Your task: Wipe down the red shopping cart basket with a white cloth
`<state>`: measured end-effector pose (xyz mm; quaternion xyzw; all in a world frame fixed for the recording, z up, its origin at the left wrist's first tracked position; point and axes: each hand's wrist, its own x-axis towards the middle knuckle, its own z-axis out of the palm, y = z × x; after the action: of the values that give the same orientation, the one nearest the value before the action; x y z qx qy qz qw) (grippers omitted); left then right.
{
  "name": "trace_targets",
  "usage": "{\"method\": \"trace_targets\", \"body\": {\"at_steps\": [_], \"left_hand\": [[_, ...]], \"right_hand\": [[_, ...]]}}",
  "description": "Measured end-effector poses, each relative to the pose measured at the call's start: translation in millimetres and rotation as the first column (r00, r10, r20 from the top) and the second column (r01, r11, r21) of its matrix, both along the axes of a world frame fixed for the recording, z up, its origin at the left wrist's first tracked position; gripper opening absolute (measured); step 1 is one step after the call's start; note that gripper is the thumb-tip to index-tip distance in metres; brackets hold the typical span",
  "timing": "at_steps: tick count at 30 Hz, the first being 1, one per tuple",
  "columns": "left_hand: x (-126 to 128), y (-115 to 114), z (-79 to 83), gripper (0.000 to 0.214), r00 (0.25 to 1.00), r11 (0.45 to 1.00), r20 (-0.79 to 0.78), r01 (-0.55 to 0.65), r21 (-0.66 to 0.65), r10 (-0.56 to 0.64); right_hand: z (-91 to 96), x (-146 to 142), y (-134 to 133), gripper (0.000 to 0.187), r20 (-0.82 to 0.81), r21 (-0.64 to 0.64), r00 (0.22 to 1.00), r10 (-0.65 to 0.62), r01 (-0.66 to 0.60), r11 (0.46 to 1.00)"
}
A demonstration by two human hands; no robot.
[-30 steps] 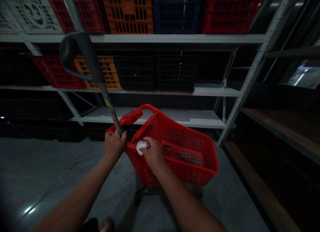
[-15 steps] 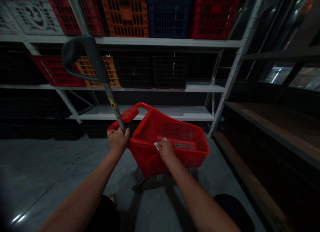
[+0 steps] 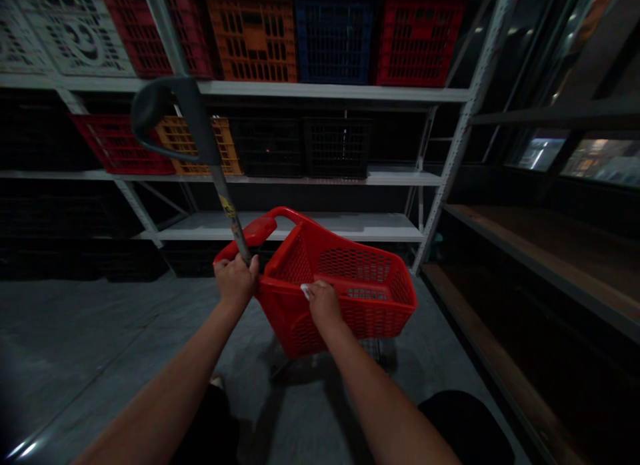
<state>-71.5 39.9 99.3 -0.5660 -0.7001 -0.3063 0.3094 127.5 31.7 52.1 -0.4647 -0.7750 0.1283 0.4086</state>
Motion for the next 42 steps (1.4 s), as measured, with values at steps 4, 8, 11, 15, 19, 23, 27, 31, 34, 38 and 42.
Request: {"method": "trace_targets", "body": {"at_steps": [4,8,11,15,19,23,27,31,34,38,42], "left_hand": [[3.8,-4.4,1.4,0.049,0.999,1.000,0.031,-0.016,-0.026,0.016],[2.0,-5.3,3.5,0.050,0.999,0.999,-0.003,-0.038,-0.027,0.038],[-2.7,-2.2,2.8,0.050,0.999,0.998,-0.004,-0.050,-0.033,0.050],[-5.3,1.7,-0.3,0.049,0.999,0.998,0.021,-0.050,-0.033,0.050],[-4.8,2.7,-2.1,0.047,0.998,0.998,0.011,-0.058,-0.020,0.058],[-8.2,4.5,-2.4,0.044,0.999,0.999,-0.010,-0.053,-0.002,0.053],[-14.4,7.8,-2.4,0.044,0.997,0.998,-0.031,-0.065,-0.008,0.065],[-19.7,11.3,-2.9,0.044,0.995,0.997,-0.064,-0.078,-0.019,0.076],[-21.3,13.7,-3.7,0.043,0.995,0.997,-0.065,-0.073,0.004,0.073],[-19.2,14.7,-3.1,0.043,0.995,0.996,-0.052,-0.083,0.014,0.084],[-18.6,16.3,-1.4,0.045,0.992,0.992,-0.021,-0.120,0.027,0.121]], "right_hand": [[14.0,-22.9,-2.0,0.020,0.039,0.012,0.999,0.025,-0.025,1.000],[29.6,-60.1,-2.5,0.022,0.025,0.075,0.992,0.121,-0.123,0.990],[17.8,-45.3,-0.4,0.024,0.013,0.073,0.992,0.128,-0.129,0.989],[-2.5,-4.4,3.1,0.023,-0.002,0.026,1.000,0.026,-0.026,0.999],[9.0,-23.0,7.8,0.021,0.071,0.016,0.997,0.016,-0.018,1.000],[22.1,-65.2,14.3,0.022,0.063,0.082,0.992,0.107,-0.112,0.990],[8.8,-37.5,16.5,0.021,0.097,0.080,0.993,0.061,-0.069,0.994],[-16.1,52.5,13.1,0.018,0.185,0.008,0.973,-0.138,0.138,0.990],[-29.3,114.8,8.9,0.021,0.215,0.011,0.951,-0.223,0.226,0.974],[-31.0,131.0,7.6,0.020,0.210,0.003,0.932,-0.297,0.303,0.953],[-21.4,75.9,12.3,0.019,0.198,0.008,0.956,-0.218,0.221,0.975]]}}
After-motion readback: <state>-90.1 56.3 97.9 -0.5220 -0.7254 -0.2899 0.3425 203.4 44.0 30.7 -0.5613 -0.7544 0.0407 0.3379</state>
